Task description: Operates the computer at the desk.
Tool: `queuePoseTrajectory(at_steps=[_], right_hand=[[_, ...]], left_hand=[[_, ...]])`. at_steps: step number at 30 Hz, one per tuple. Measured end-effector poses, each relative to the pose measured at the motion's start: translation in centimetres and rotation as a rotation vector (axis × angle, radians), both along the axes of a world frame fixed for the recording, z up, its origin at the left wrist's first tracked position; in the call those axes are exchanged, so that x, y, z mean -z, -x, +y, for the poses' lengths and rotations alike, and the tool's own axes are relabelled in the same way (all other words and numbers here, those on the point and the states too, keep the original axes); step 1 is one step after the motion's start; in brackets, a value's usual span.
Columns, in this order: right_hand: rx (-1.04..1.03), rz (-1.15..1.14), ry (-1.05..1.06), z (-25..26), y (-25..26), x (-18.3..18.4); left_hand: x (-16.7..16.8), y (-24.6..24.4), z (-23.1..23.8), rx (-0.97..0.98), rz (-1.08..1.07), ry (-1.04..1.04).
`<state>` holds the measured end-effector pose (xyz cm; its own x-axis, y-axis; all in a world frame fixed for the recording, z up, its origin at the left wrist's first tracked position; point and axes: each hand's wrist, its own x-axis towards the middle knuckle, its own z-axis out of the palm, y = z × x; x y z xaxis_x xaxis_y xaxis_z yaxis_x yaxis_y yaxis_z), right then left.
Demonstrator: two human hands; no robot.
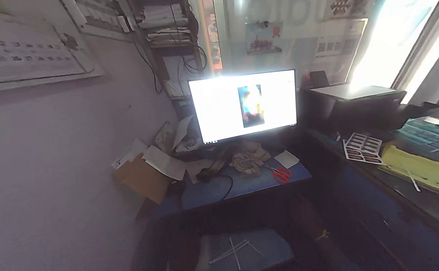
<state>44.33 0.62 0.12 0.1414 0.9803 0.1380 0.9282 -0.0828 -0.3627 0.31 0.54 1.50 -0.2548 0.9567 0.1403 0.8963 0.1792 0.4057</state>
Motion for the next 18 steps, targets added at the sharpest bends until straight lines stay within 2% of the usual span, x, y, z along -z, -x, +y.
queuePoseTrajectory(at_steps=[6,18], right_hand=[[-0.01,-0.01,-0.053,0.25,-0.37,0.93],[-0.026,0.02,-0.057,-0.25,0.02,0.06]], left_hand=[[0.58,0.14,0.45,-0.018,-0.052,-0.019],[0.64,0.22,0.56,-0.045,-0.08,0.042]])
